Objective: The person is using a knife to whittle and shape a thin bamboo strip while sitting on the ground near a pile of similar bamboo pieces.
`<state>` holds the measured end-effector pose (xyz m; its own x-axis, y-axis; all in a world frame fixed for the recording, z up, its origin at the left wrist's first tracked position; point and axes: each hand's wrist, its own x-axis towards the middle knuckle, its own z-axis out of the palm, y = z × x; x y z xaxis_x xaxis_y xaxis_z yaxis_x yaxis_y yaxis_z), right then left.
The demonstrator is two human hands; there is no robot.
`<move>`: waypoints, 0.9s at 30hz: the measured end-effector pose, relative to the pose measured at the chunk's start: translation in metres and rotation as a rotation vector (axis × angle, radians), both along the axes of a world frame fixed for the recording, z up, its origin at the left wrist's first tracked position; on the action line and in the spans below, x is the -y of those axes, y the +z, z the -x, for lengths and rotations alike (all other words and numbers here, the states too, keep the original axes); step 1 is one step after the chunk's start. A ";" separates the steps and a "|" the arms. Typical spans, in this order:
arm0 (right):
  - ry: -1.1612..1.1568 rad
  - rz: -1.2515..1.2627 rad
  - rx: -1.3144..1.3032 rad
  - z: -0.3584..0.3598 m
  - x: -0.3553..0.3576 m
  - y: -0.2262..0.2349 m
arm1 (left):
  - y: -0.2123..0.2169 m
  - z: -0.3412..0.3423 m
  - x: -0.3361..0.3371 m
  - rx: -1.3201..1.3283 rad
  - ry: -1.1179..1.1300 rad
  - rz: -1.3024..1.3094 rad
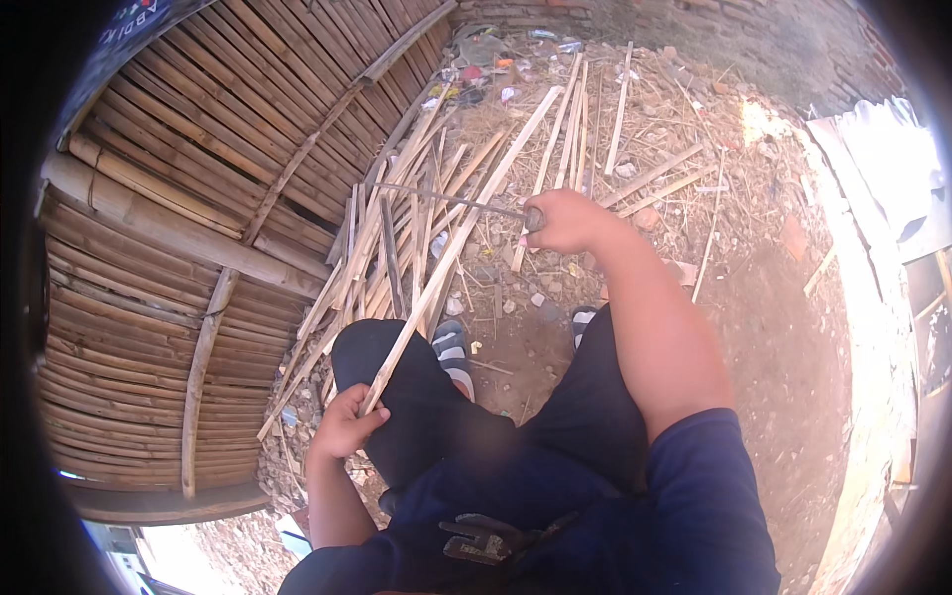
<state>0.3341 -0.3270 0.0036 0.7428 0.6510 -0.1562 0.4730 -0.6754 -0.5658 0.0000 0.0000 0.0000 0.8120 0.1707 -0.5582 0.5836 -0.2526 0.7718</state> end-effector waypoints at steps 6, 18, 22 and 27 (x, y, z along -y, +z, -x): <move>0.196 0.076 0.118 0.015 -0.016 -0.004 | 0.000 0.000 0.003 0.037 -0.030 -0.057; -0.181 0.007 0.062 -0.017 0.022 -0.006 | -0.002 -0.002 0.005 0.053 -0.009 -0.032; 0.018 -0.061 0.073 -0.003 0.007 -0.008 | -0.002 -0.001 0.003 0.037 0.012 -0.009; 0.156 0.036 0.062 0.013 -0.012 -0.001 | 0.001 0.000 0.005 0.041 0.001 -0.014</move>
<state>0.3212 -0.3155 0.0026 0.6419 0.7542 -0.1385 0.6069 -0.6101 -0.5093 0.0003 -0.0050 0.0012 0.8341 0.1794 -0.5216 0.5516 -0.2626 0.7917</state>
